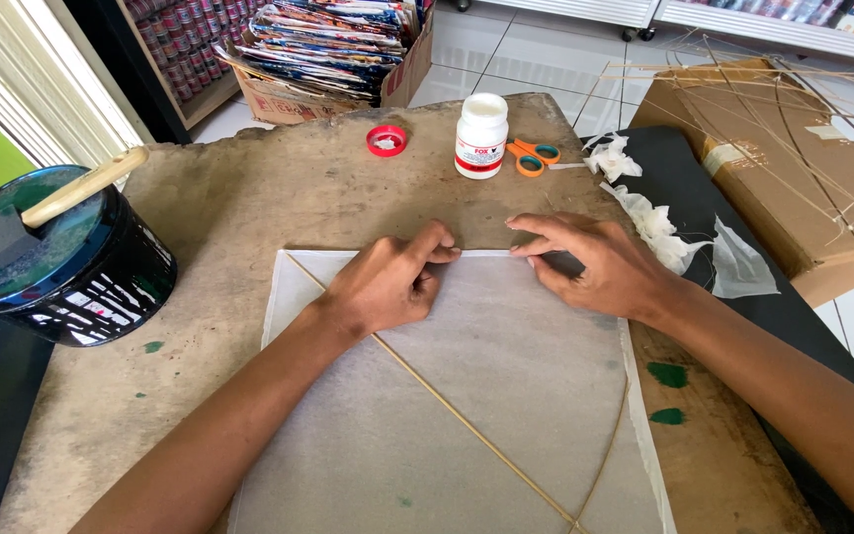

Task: Assembling a kite by applying glue to the paper edges and folding them over the bamboo frame.

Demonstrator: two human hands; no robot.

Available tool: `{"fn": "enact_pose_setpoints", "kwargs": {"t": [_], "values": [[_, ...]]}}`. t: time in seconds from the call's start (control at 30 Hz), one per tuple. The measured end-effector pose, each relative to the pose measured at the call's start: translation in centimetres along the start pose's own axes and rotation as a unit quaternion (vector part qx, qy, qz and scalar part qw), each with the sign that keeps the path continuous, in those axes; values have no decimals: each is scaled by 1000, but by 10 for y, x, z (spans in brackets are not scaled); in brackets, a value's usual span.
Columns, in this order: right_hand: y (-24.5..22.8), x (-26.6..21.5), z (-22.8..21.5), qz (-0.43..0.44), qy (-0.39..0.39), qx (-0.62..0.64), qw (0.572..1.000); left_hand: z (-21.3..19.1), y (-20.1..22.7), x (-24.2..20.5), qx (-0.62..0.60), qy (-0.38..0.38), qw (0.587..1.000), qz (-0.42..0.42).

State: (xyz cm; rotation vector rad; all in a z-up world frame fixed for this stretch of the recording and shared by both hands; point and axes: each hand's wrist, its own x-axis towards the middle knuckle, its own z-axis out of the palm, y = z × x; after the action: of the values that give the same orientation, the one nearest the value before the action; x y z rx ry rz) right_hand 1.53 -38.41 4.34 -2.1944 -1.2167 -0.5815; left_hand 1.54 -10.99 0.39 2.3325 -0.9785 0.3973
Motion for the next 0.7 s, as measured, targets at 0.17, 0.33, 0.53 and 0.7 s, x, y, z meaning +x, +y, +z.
{"fn": "enact_pose_setpoints", "kwargs": {"t": [0.17, 0.33, 0.53, 0.7], "values": [[0, 0, 1, 3, 5, -7, 1000, -4, 4, -1, 0, -9, 1000, -6], [0, 0, -1, 6, -2, 1, 1000, -9, 0, -2, 12, 0, 1000, -18], [9, 0, 6, 3, 13, -14, 1000, -22, -3, -10, 77, -21, 996, -38], [-9, 15, 7, 9, -29, 35, 999, -23, -7, -15, 80, -38, 995, -46]]}}
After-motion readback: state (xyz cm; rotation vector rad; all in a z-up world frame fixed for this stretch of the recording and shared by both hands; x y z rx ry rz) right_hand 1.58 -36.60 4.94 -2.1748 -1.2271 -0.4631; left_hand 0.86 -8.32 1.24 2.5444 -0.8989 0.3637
